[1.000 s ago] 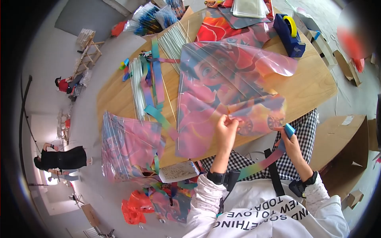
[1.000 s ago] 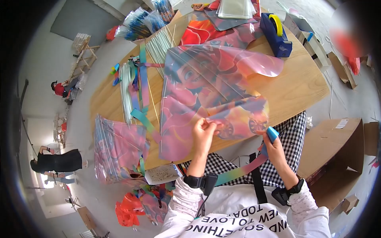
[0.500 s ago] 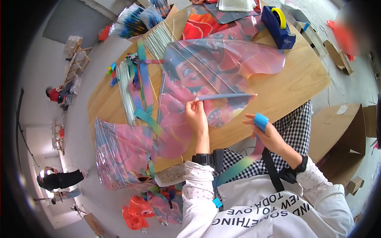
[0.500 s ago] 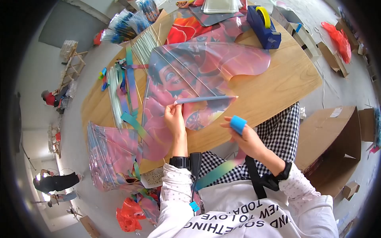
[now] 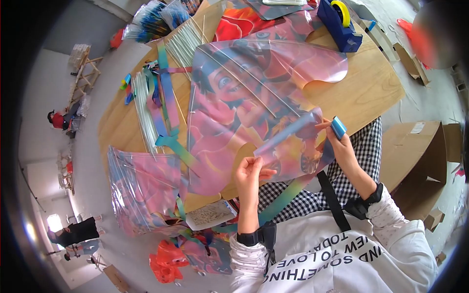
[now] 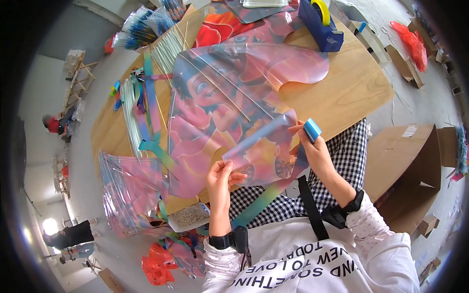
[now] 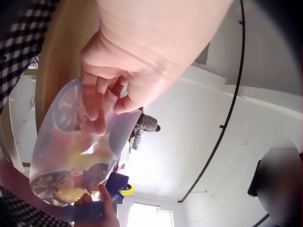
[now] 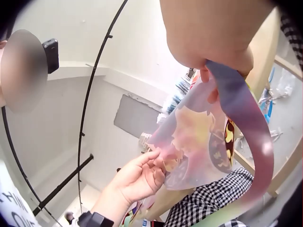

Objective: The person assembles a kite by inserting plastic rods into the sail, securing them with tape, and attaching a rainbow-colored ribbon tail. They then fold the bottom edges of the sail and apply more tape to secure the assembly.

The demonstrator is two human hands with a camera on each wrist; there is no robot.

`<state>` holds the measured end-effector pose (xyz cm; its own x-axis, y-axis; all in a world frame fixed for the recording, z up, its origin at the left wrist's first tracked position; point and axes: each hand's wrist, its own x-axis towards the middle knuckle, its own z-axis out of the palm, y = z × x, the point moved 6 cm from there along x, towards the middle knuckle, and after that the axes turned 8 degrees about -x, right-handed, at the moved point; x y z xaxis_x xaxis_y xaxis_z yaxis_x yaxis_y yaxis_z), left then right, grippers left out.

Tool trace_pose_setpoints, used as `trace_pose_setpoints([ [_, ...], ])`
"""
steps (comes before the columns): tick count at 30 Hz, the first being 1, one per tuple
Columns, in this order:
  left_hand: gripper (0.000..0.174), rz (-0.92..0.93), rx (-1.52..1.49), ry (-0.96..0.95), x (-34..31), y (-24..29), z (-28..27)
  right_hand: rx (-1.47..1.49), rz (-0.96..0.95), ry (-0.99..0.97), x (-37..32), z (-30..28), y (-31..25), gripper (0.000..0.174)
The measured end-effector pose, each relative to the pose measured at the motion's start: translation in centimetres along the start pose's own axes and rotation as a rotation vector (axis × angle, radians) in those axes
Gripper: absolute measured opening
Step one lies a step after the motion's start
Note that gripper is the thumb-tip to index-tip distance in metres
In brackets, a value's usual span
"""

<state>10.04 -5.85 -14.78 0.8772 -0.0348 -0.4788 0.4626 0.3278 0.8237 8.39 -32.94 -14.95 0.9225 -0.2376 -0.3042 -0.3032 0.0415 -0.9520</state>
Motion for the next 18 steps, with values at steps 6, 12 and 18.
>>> trace_pose_setpoints([
  [6,0.017,-0.083,-0.08,-0.093,-0.8,-0.4,0.9,0.097,0.227,-0.199,-0.4,0.1,-0.8,0.033],
  [12,0.016,0.025,-0.136,-0.091,0.1,0.7,0.3,0.139,0.203,-0.204,1.8,-0.2,-3.3,0.032],
  [18,0.008,0.057,-0.301,0.072,4.5,0.3,0.1,0.073,-0.061,-0.051,6.9,0.3,-4.3,0.032],
])
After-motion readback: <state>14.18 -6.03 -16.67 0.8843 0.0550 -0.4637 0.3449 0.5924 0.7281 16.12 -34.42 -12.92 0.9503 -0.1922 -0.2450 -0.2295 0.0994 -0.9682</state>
